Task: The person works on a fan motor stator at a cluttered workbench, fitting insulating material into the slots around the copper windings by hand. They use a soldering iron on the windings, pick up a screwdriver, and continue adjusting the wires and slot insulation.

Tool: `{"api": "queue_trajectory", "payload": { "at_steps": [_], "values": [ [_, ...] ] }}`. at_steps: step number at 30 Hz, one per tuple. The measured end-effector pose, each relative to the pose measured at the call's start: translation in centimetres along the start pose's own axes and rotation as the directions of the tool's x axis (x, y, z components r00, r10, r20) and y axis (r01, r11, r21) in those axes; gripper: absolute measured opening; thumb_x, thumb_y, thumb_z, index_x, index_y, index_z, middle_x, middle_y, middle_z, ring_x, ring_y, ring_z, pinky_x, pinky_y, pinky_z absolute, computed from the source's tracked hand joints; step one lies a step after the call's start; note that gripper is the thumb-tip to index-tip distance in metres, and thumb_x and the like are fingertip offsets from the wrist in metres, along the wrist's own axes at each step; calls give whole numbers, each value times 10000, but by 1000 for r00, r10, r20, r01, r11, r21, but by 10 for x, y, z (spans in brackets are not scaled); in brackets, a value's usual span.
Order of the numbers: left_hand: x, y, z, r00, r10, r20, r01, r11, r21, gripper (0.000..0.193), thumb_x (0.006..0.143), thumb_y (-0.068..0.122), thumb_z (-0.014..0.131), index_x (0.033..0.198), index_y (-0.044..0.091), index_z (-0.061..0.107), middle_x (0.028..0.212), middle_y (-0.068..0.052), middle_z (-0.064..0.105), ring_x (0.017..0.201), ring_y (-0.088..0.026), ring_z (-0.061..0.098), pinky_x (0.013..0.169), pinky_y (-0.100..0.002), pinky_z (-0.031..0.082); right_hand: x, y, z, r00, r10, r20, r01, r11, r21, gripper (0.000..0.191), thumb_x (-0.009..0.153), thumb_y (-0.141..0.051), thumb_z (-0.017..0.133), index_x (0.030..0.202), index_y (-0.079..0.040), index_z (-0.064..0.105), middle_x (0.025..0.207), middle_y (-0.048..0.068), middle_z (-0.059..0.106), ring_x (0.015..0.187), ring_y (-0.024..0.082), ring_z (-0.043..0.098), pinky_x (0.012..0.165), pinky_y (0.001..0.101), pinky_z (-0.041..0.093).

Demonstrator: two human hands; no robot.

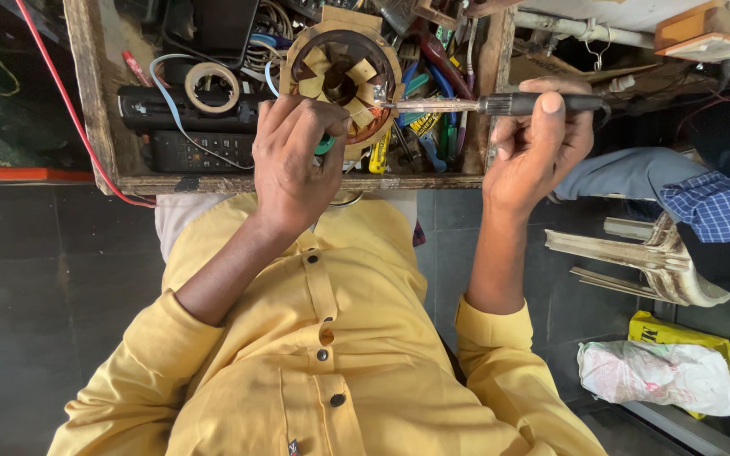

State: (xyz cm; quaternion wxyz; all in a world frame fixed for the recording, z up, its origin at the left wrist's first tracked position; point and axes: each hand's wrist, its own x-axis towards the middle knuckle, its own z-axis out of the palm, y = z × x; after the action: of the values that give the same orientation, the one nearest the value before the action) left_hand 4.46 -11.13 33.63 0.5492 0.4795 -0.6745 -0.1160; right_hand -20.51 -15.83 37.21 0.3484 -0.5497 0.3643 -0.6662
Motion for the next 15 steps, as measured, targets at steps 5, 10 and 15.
{"api": "queue_trajectory", "payload": {
  "at_steps": [5, 10, 15],
  "values": [
    [2, 0, 3, 1000, -2, -1, 2, 1000, 4, 321, 850, -90, 761, 1044, 81, 570, 1039, -20, 686, 974, -262, 613, 824, -405, 404, 2, 0, -2, 1000, -2, -3, 2, 1000, -2, 206, 1125, -193, 579, 1101, 12, 589, 718, 74, 544, 482, 117, 444, 431, 235, 273],
    [3, 0, 3, 1000, 0, 5, 0, 1000, 1, 324, 839, -86, 765, 1045, 78, 576, 1021, -22, 679, 967, -264, 612, 810, -409, 394, 3, -1, -1, 1000, -1, -8, 1, 1000, 6, 202, 1114, -181, 579, 1107, 21, 582, 819, 93, 599, 495, 121, 463, 428, 233, 278],
    [2, 0, 4, 1000, -2, -9, 2, 1000, -10, 323, 837, -86, 765, 1033, 80, 569, 1028, -24, 683, 966, -264, 614, 815, -410, 397, 3, -6, -2, 999, -28, 22, 28, 1000, -9, 210, 1108, -180, 589, 1119, 29, 574, 881, 114, 618, 522, 126, 485, 439, 234, 296]
  ]
}}
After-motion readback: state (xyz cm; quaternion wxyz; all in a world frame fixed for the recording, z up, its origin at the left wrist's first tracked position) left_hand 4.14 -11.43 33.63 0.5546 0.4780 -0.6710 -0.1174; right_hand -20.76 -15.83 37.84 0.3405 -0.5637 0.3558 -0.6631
